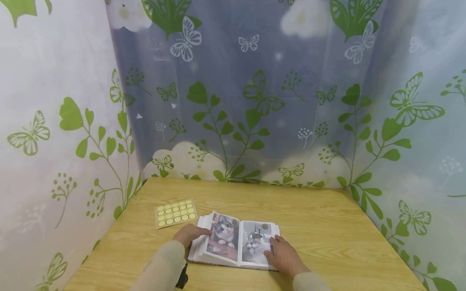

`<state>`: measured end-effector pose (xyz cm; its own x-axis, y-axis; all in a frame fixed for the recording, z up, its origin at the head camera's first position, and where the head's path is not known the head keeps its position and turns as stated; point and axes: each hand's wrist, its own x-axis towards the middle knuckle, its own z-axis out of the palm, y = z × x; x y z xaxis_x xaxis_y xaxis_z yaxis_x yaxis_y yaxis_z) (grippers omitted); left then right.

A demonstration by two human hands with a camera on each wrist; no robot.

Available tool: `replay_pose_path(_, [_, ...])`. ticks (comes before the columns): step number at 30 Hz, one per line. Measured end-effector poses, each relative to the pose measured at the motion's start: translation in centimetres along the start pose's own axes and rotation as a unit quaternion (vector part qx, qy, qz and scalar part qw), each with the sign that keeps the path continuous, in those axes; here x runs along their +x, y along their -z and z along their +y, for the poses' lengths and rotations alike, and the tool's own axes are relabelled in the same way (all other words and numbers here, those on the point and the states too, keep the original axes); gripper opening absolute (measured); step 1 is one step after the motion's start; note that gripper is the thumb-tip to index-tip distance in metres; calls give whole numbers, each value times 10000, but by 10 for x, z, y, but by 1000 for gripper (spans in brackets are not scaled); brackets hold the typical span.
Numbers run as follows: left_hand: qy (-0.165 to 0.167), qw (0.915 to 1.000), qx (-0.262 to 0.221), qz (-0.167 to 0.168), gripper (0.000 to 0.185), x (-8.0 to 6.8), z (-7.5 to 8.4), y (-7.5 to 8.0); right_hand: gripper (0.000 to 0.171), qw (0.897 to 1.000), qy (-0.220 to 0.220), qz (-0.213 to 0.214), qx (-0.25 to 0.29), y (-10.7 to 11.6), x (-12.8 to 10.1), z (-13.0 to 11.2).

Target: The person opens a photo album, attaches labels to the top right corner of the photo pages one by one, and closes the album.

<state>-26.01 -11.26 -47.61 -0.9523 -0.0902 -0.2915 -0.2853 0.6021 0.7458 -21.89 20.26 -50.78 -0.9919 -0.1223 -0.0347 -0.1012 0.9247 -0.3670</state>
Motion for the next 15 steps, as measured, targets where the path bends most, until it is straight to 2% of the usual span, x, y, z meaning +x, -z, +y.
replay_pose_path(7, [-155,9978,-595,243,80,-3,5,-2,58,10000,80,19,32,-1,0,2])
replay_pose_path(10, [-227,9970,-657,354,80,-5,10,-3,58,9999,88,14,48,-1,1,2])
replay_pose_path(15, [-449,9944,-856,430,64,-5,16,0,58,9994,302,174,54,-1,1,1])
